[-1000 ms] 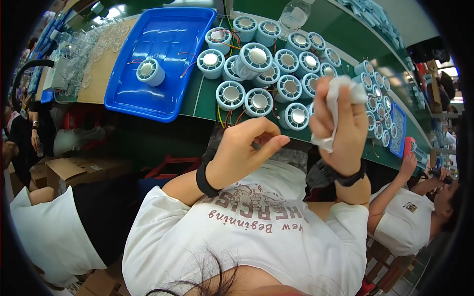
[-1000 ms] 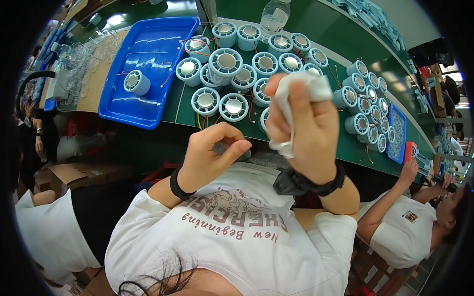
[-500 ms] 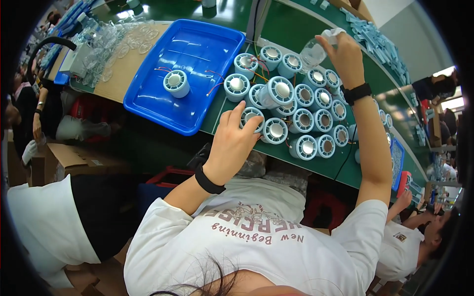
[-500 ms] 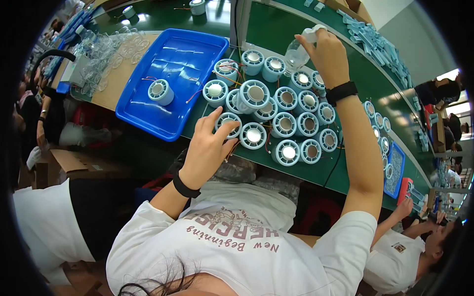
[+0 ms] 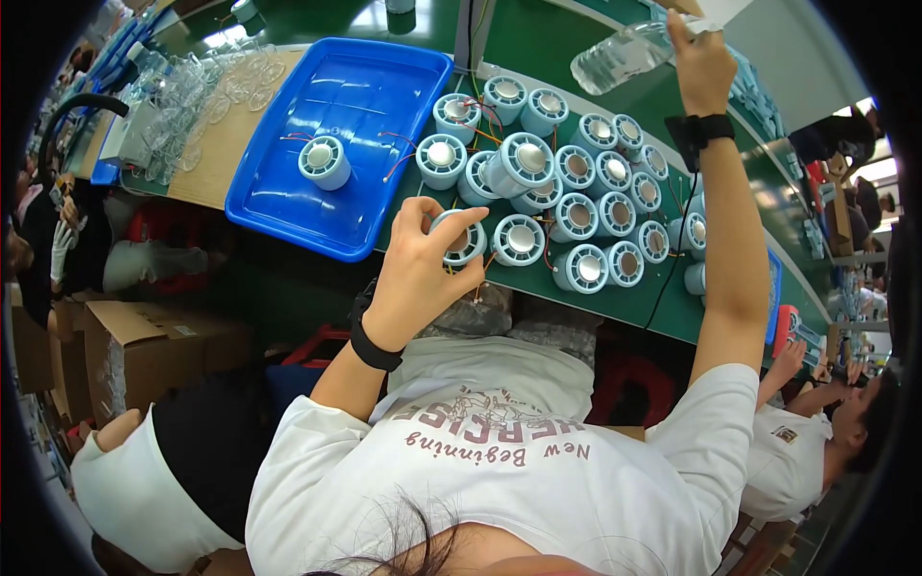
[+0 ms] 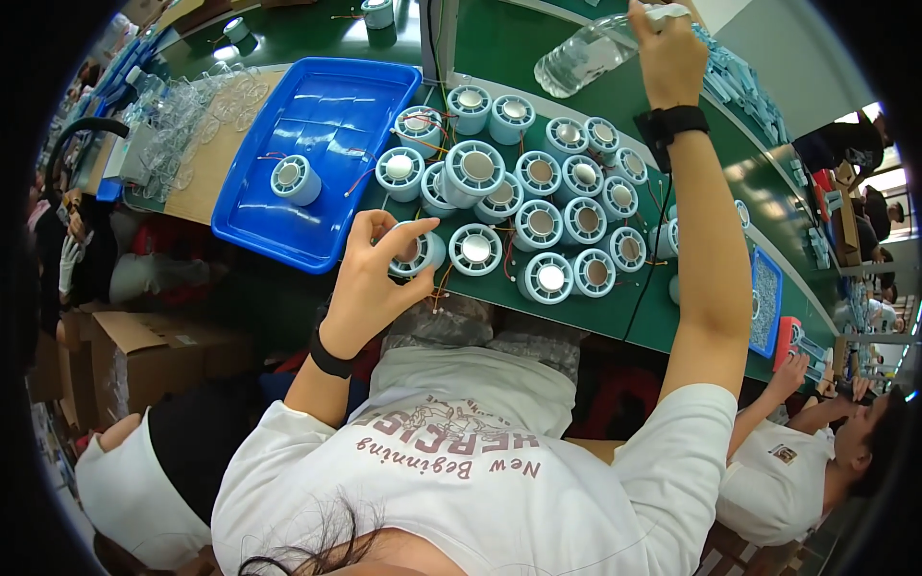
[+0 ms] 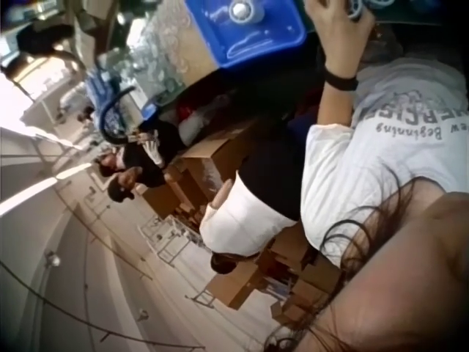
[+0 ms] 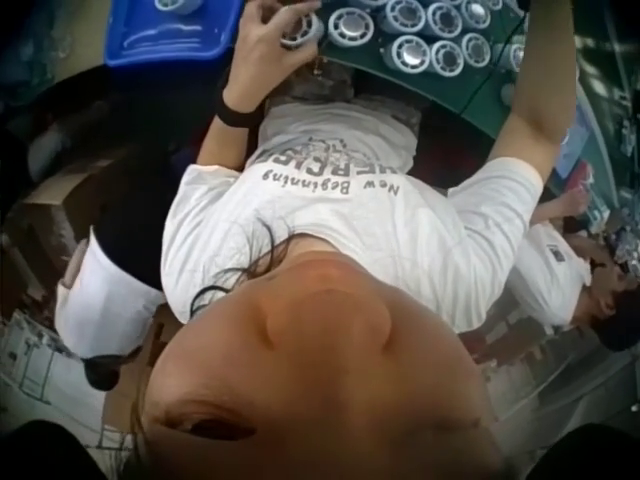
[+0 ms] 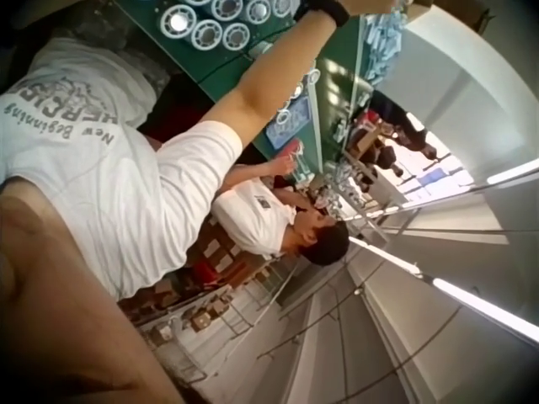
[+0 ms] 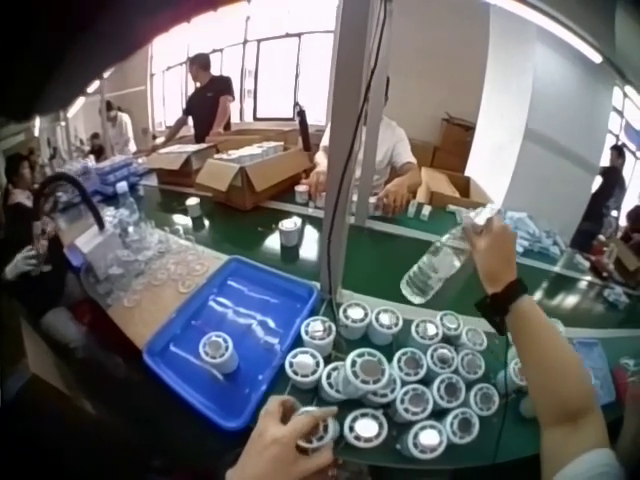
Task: The person picks up a motor, wipes the casing with a cloth, and places it into a box, repeating the process with several more motors.
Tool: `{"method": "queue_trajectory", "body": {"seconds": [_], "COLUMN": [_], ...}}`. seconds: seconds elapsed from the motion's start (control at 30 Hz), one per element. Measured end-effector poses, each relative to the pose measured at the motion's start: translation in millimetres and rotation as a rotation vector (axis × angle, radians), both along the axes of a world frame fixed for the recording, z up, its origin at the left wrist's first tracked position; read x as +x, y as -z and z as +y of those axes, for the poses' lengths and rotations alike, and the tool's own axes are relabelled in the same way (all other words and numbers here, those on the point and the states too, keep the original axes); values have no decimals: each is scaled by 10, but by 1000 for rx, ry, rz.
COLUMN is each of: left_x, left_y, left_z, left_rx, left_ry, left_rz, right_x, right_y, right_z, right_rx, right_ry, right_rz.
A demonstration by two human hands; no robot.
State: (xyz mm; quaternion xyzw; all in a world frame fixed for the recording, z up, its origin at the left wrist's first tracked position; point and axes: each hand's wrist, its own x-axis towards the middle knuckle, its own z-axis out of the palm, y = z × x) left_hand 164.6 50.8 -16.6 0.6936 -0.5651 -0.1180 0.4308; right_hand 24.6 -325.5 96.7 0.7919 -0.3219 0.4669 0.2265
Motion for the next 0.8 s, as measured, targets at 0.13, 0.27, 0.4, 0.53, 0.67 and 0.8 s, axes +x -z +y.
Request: {"method": "queue_trajectory", "body": {"seconds": [0.13, 0.27, 0.4, 0.53, 0.67, 0.8], "left_x": [17, 82, 118, 215, 274, 198], "left_y": [-121, -236, -179, -244, -197, -266], "left_z": [74, 232, 362, 455, 520, 444], "left_rx": [-80, -90, -260, -331, -356, -349], "left_ry": [-54, -118, -130, -64, 162, 271], "left_rz": [200, 108, 623, 852, 1211, 1427], "right_x": [-309, -537, -498, -447, -294, 41], "right_y": [-185, 13, 98, 182, 284, 354], "right_z": [-386, -820, -751, -575, -350, 38], "right_rx": [365, 1668, 1420, 1083, 755, -60], "right_ry": [86, -433, -326, -179, -46, -220], "right_rz": [-264, -807, -697, -558, -404, -100]}}
